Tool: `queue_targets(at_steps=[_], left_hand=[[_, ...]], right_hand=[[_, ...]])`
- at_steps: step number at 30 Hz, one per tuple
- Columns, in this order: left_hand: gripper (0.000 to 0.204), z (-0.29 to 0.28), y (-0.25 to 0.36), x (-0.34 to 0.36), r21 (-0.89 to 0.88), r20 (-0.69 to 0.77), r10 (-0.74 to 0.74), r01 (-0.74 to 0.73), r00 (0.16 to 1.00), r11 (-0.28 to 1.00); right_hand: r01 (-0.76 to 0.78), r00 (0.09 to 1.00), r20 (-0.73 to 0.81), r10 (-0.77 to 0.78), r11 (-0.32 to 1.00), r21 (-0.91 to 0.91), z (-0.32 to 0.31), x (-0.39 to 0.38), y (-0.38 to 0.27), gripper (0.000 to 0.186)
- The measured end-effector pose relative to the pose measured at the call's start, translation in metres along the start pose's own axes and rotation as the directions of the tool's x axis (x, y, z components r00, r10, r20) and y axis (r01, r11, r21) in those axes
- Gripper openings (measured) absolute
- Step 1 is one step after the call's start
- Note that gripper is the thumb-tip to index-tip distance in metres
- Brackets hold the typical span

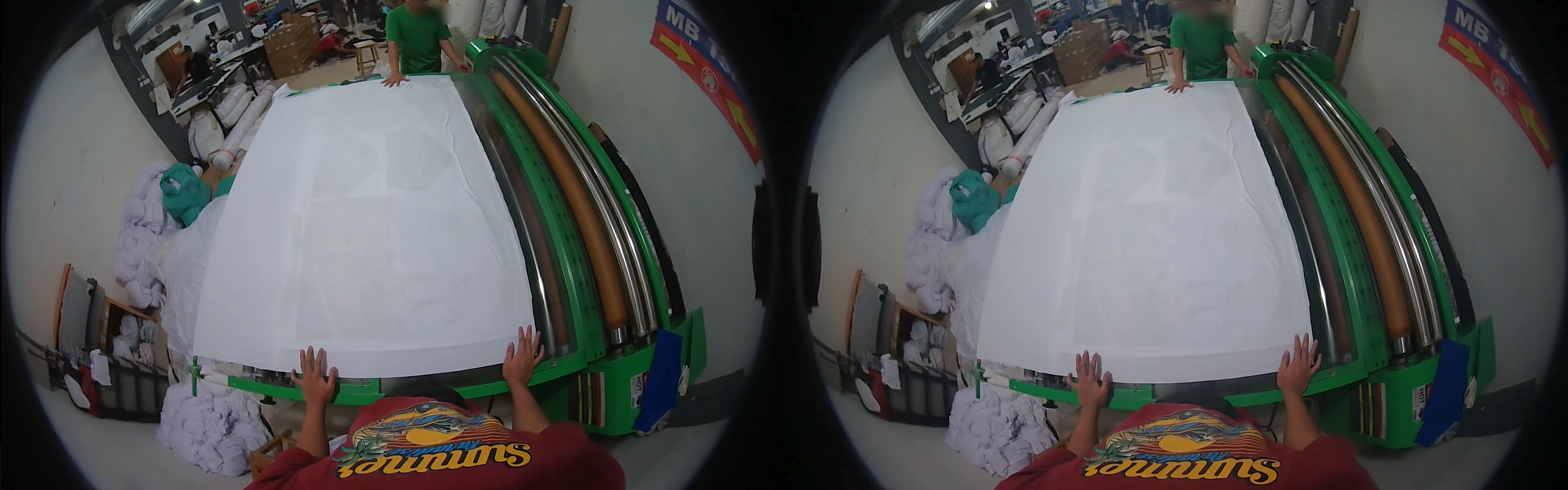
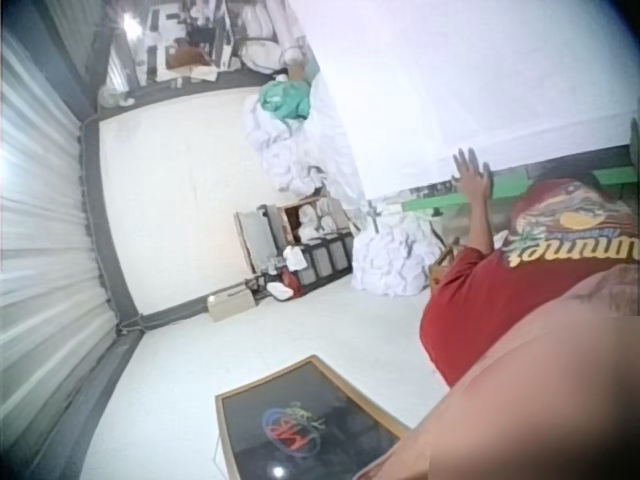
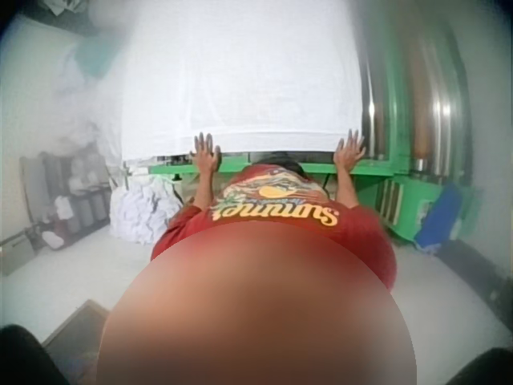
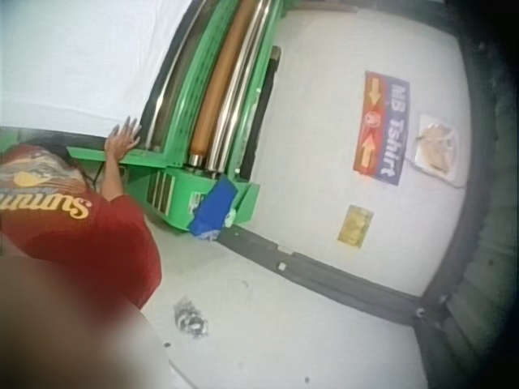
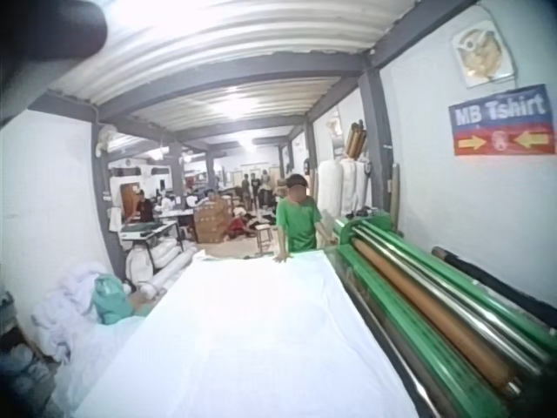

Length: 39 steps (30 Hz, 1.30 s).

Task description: The person uses shears to trim the edges of a large white fabric sheet laid on a green heat press. They then wipe the machine's rollers with a blue cloth and adjust the fabric position.

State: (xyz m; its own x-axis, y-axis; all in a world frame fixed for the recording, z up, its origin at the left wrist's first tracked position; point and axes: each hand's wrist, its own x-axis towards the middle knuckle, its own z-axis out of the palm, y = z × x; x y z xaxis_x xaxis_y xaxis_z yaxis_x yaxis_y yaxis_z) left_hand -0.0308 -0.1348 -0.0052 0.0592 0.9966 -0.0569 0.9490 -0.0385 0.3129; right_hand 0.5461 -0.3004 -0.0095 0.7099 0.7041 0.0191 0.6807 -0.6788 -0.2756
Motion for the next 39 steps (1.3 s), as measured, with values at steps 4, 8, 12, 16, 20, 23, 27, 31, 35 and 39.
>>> queue_targets(at_steps=[4, 8, 12, 16, 20, 23, 27, 31, 35, 39], left_hand=[[0.074, -0.001, -0.003, -0.009, 0.008, -0.034, 0.044, -0.043, 0.998, 0.999], [0.075, -0.001, -0.003, -0.013, 0.026, -0.024, 0.041, -0.041, 0.999, 0.999], [0.076, -0.001, 0.002, -0.003, 0.003, -0.021, 0.031, -0.031, 0.999, 1.0], [0.076, -0.001, 0.004, -0.001, 0.026, -0.031, 0.045, -0.044, 0.999, 0.999], [0.075, -0.001, 0.003, -0.002, 0.04, -0.031, 0.044, -0.043, 0.999, 0.998], [0.074, 0.0, 0.002, -0.002, 0.041, -0.037, 0.049, -0.048, 0.998, 0.998], [0.073, -0.001, 0.003, -0.002, 0.056, 0.019, -0.004, 0.003, 1.0, 0.998], [0.074, -0.001, 0.004, -0.003, 0.035, -0.036, 0.041, -0.04, 0.999, 0.999], [0.075, -0.001, 0.004, -0.002, 0.032, -0.028, 0.03, -0.029, 0.999, 0.999], [0.075, -0.001, 0.004, -0.002, 0.034, 0.019, -0.016, 0.016, 1.0, 0.999]], right_hand=[[0.038, 0.998, -0.043, -0.039, 0.999, -0.012, 0.001, -0.008, 0.003, 0.068], [0.058, 0.996, -0.072, -0.06, 0.998, -0.023, 0.002, -0.011, 0.005, 0.068], [0.035, 0.998, -0.055, -0.035, 0.999, 0.001, 0.001, -0.002, 0.003, 0.067], [0.058, 0.995, -0.082, -0.058, 0.998, -0.005, 0.001, 0.0, 0.002, 0.067], [0.056, 0.994, -0.091, -0.056, 0.998, -0.002, 0.003, -0.002, 0.003, 0.067], [0.053, 0.995, -0.086, -0.053, 0.999, 0.006, 0.004, -0.001, 0.004, 0.066], [0.01, 0.999, -0.032, -0.01, 1.0, -0.008, 0.003, 0.0, 0.004, 0.066], [0.06, 0.994, -0.09, -0.06, 0.998, 0.0, 0.003, -0.002, 0.004, 0.066], [0.053, 0.996, -0.077, -0.052, 0.999, 0.01, 0.002, -0.001, 0.003, 0.067], [0.004, 1.0, -0.03, -0.004, 1.0, 0.007, 0.002, -0.001, 0.003, 0.067]])
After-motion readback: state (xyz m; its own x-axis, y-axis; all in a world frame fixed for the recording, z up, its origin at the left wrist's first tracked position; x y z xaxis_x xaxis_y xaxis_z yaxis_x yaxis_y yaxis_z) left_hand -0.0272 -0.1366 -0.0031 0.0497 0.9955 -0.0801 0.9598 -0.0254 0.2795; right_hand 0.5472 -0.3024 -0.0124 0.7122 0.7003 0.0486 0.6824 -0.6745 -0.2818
